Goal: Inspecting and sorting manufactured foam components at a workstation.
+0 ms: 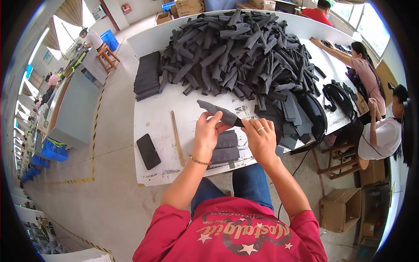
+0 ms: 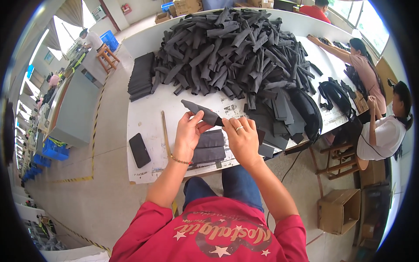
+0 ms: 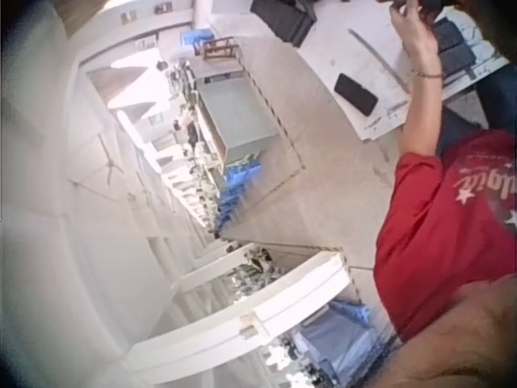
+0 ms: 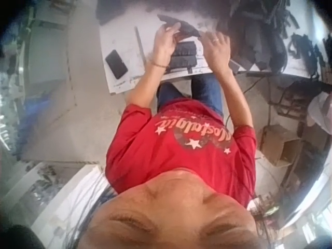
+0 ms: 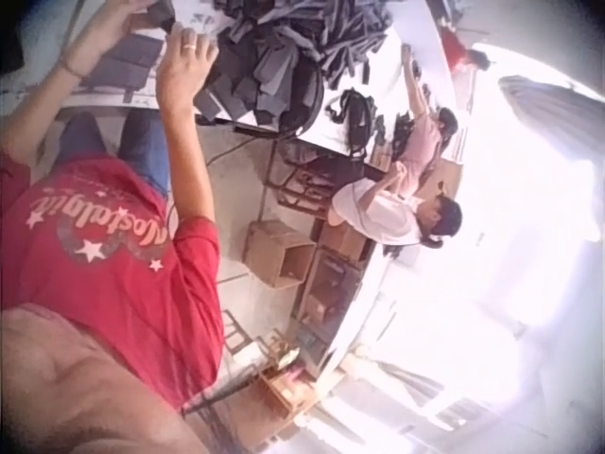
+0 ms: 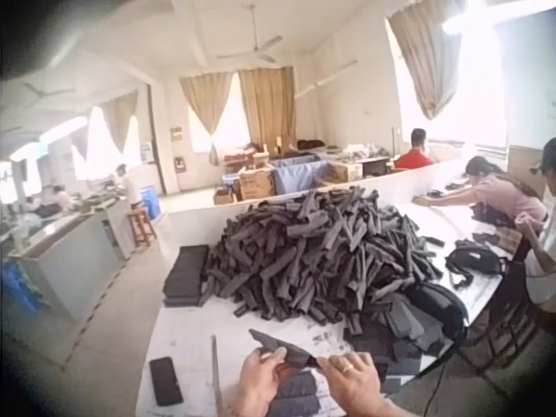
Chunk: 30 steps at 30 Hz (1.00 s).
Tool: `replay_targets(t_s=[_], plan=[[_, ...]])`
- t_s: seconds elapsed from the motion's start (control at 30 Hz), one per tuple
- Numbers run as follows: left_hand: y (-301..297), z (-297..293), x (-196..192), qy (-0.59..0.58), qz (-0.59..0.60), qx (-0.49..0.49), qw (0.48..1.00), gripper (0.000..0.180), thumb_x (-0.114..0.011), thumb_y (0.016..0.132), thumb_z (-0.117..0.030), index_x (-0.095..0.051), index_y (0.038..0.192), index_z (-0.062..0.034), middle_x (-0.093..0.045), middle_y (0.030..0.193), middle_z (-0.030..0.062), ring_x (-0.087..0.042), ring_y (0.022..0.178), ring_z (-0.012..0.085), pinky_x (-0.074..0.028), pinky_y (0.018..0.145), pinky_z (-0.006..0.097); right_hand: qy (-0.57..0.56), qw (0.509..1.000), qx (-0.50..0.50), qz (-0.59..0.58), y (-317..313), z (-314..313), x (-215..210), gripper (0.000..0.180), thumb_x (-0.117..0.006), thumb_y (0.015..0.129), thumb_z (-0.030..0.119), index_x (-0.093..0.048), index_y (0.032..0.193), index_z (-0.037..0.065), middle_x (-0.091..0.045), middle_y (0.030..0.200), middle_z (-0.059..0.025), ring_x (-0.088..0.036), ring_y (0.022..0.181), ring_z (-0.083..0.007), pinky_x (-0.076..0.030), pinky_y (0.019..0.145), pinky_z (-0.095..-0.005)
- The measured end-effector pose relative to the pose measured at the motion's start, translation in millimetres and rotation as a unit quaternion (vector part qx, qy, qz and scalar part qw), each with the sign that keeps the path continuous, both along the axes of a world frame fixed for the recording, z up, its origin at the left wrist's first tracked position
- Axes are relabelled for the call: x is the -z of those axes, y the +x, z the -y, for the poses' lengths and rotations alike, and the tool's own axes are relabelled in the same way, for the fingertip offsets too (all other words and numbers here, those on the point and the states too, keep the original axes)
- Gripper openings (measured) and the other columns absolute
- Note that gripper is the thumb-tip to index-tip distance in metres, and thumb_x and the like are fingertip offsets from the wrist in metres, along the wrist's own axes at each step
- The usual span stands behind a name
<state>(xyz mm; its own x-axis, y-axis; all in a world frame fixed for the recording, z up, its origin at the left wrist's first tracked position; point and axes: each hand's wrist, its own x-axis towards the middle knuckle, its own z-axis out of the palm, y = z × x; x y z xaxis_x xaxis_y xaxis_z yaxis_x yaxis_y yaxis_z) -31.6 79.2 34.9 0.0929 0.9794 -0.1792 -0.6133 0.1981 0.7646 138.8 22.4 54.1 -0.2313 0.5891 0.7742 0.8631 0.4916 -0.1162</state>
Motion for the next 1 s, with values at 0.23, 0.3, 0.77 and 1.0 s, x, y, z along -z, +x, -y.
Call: replay_targets(t_s=[0.23, 0.3, 0.77, 1.0], plan=[[17, 29, -21, 0.104, -0.016, -0.089, 0.99, 0.043, -0.066, 0.089, -0.008, -0.036, 0.116, 0.0057, -0.061, 0.111, 0.0215, -0.065, 0.098, 0.0251, -0.058, 0.082, 0.035, -0.039, 0.996, -0.014, -0.077, -18, 4, 5, 0.048, -0.073, 0.076, 0.014, -0.056, 0.119, 0.002, -0.058, 0.099, -0.0111, -0.055, 0.085, -0.0301, -0.043, 0.075, -0.0404], [19, 25, -9, 0.086, 0.071, 0.001, 0.994, 0.049, -0.066, 0.091, -0.014, -0.038, 0.127, 0.0015, -0.062, 0.113, 0.0184, -0.06, 0.111, 0.0268, -0.05, 0.094, 0.036, -0.091, 0.981, -0.082, -0.152, -26, 5, 9, 0.056, -0.077, 0.073, 0.012, -0.052, 0.122, 0.002, -0.058, 0.105, -0.016, -0.055, 0.091, -0.0357, -0.044, 0.079, -0.0422], [21, 31, -2, 0.091, 0.13, -0.003, 0.987, 0.028, -0.052, 0.099, -0.026, -0.059, 0.103, 0.0003, -0.067, 0.1, 0.0146, -0.054, 0.121, 0.0315, -0.044, 0.101, 0.043, -0.191, 0.969, -0.098, -0.123, -11, 27, -1, 0.035, -0.074, 0.073, 0.003, -0.052, 0.1, 0.004, -0.056, 0.1, -0.0157, -0.058, 0.088, -0.0362, -0.048, 0.074, -0.0438], [44, 48, 8, 0.079, 0.192, 0.028, 0.978, 0.03, -0.054, 0.098, -0.028, -0.061, 0.102, 0.001, -0.065, 0.11, 0.0188, -0.061, 0.11, 0.0261, -0.046, 0.098, 0.036, -0.173, 0.964, -0.155, -0.128, -15, 16, 2, 0.021, -0.07, 0.078, 0.001, -0.056, 0.093, 0.002, -0.058, 0.092, -0.0141, -0.061, 0.078, -0.0351, -0.05, 0.066, -0.0417]])
